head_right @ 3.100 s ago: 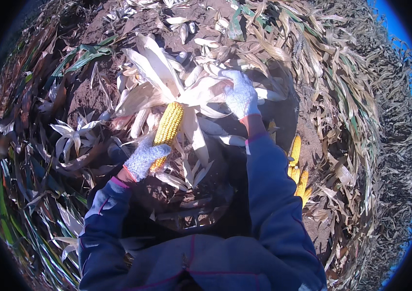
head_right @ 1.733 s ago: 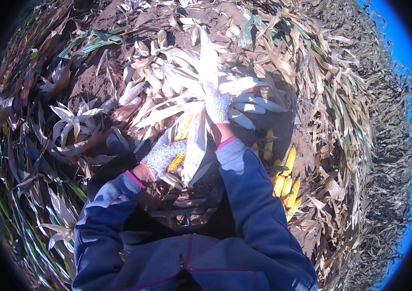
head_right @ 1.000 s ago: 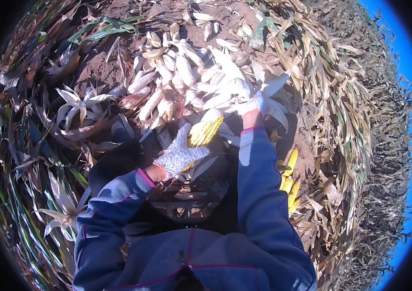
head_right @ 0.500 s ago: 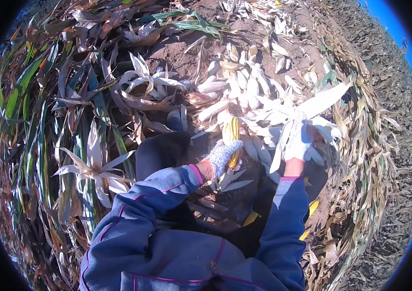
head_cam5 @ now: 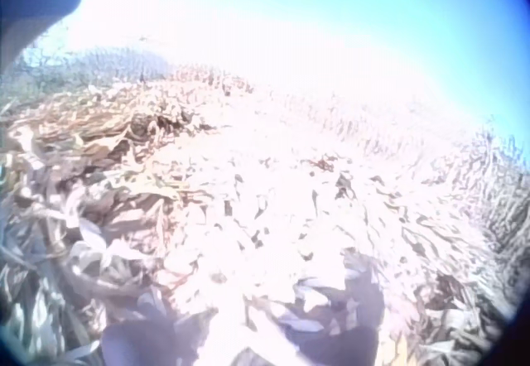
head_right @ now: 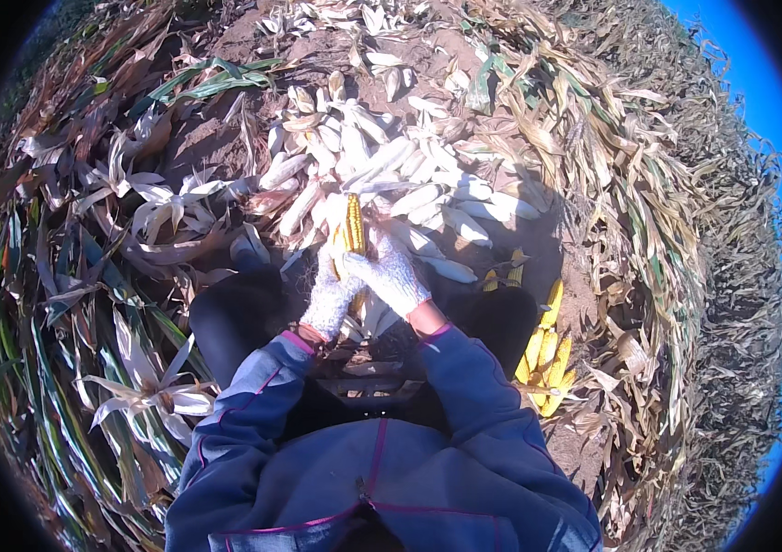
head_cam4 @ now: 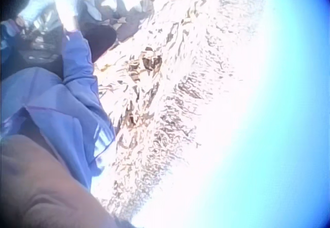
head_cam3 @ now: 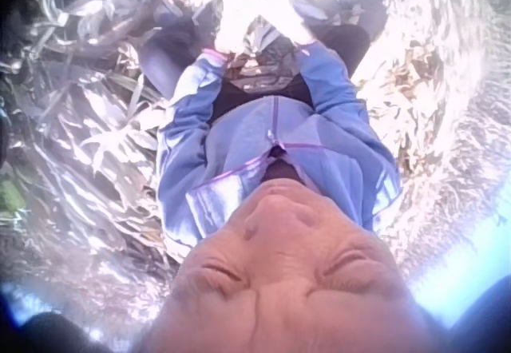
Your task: The person sits on the ground in a cornfield and repeatedly shucks corn cobs by hand, removing the husks and placing the cleaned cobs into a pile nearby.
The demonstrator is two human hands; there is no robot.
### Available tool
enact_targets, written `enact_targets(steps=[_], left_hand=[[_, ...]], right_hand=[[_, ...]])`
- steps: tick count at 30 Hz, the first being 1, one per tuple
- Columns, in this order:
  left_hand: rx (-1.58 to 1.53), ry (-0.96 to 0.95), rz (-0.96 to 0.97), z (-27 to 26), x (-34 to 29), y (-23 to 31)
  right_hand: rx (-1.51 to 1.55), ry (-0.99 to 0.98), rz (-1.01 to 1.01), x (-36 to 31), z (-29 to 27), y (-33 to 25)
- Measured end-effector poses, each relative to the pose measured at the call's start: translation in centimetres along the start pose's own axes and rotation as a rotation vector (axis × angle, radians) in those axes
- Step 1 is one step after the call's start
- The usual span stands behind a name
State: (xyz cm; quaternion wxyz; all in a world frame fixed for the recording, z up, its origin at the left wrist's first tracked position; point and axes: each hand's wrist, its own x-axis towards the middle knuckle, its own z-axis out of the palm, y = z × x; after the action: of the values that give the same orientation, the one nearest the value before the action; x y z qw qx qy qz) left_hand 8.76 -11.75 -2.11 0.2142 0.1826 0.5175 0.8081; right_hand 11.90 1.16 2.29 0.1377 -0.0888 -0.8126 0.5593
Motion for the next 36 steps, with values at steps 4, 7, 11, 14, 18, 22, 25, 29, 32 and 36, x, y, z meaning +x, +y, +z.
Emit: enact_targets(steps=[4,7,11,14,18,22,25,29,32,36], left_hand=[[0.043,-0.170,-0.079,0.4,-1.7,-0.5],[0.416,-0.114,0.006,-0.1,-2.3,0.1],[0.289,0.058,-0.136,-1.3,-1.9,-0.3],[0.028,0.133,-0.063,-2.3,-1.4,0.5],[-0.001,0.134,-0.173,-2.2,-2.0,0.1],[-0.197,0.160,-0.097,-0.2,-2.5,2.7],[-0.171,0.373,-0.148,-2.3,-2.6,0.5],[0.396,-0.203,-0.436,-3.6,-3.8,-2.6],[0.662,-0.513,-0.326,-2.1,-5.1,-2.7],[0.851,-0.531,-0.287,-1.6,-5.0,-2.9]], right_hand=[[0.058,0.054,0.090,-2.0,-0.9,2.2],[0.183,-0.002,0.063,-3.5,-1.1,2.8],[-0.077,0.073,0.174,-5.8,-0.9,7.1],[-0.495,-0.094,0.433,-8.2,-1.0,7.5],[-0.319,-0.138,0.503,-9.9,1.4,6.7],[-0.026,0.029,0.528,-11.1,2.8,9.0],[0.014,0.117,0.454,-11.0,3.2,9.2],[0.670,0.319,0.275,-10.5,4.6,10.7],[2.067,0.353,0.255,-8.8,4.6,11.8],[1.485,0.242,0.171,-8.5,4.6,11.9]])
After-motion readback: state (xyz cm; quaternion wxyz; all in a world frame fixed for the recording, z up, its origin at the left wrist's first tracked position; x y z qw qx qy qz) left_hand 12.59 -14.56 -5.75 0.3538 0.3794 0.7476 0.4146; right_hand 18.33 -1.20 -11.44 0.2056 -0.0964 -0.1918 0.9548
